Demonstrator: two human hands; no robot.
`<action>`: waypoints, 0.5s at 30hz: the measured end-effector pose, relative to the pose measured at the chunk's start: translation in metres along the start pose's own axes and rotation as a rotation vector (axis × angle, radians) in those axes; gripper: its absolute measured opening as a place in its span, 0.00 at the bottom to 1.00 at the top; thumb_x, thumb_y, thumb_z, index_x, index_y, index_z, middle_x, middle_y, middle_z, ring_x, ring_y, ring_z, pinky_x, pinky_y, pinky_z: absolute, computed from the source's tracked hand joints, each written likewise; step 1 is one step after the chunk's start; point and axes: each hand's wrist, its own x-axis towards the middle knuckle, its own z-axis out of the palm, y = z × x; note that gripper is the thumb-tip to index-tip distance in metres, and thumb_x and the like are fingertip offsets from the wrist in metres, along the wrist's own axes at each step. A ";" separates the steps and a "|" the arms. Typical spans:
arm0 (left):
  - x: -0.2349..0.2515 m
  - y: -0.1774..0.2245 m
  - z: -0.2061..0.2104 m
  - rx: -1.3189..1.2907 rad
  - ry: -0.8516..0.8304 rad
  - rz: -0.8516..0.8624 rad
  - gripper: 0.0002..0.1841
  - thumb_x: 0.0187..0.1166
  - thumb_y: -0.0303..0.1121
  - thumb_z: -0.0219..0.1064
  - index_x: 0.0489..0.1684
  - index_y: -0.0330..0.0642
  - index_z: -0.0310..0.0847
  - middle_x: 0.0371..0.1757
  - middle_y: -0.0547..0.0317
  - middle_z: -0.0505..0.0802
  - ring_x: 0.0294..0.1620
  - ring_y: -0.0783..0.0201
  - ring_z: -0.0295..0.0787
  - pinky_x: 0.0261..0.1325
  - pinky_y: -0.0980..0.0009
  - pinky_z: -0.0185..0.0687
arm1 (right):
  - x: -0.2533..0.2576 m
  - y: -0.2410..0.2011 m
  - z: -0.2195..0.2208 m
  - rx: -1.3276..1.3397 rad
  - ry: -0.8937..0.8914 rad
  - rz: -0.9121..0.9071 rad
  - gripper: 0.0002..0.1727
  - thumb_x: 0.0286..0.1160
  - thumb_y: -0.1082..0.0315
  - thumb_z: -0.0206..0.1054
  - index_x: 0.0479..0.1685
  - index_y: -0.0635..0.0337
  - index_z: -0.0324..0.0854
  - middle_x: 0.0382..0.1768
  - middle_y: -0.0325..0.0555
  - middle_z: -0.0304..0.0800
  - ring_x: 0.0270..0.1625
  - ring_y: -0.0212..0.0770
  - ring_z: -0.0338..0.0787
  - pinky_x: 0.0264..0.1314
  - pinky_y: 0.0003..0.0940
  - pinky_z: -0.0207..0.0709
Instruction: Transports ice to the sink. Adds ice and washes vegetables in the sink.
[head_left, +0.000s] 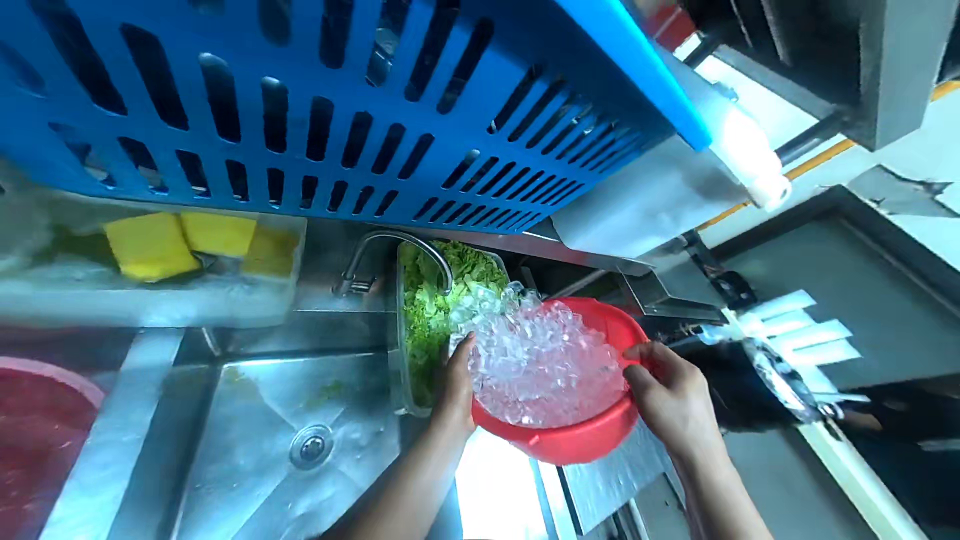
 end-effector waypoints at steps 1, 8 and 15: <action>0.001 0.000 0.000 -0.015 0.022 -0.017 0.35 0.81 0.57 0.66 0.81 0.44 0.71 0.73 0.44 0.85 0.74 0.48 0.83 0.70 0.42 0.82 | 0.000 0.005 0.003 -0.032 0.020 -0.069 0.09 0.60 0.54 0.62 0.26 0.43 0.84 0.20 0.30 0.83 0.22 0.33 0.82 0.23 0.44 0.75; 0.003 -0.003 0.002 0.076 0.094 0.064 0.26 0.88 0.48 0.62 0.75 0.38 0.75 0.69 0.40 0.86 0.69 0.47 0.84 0.67 0.43 0.83 | -0.005 0.012 0.033 0.044 0.171 -0.175 0.21 0.69 0.52 0.54 0.21 0.57 0.82 0.65 0.63 0.84 0.77 0.60 0.75 0.77 0.61 0.64; 0.000 -0.004 0.012 0.013 0.154 0.122 0.21 0.90 0.45 0.59 0.66 0.38 0.83 0.66 0.41 0.88 0.67 0.48 0.85 0.66 0.44 0.82 | 0.004 0.034 0.033 0.073 0.121 -0.205 0.24 0.73 0.49 0.53 0.24 0.59 0.81 0.69 0.67 0.83 0.86 0.61 0.69 0.90 0.56 0.57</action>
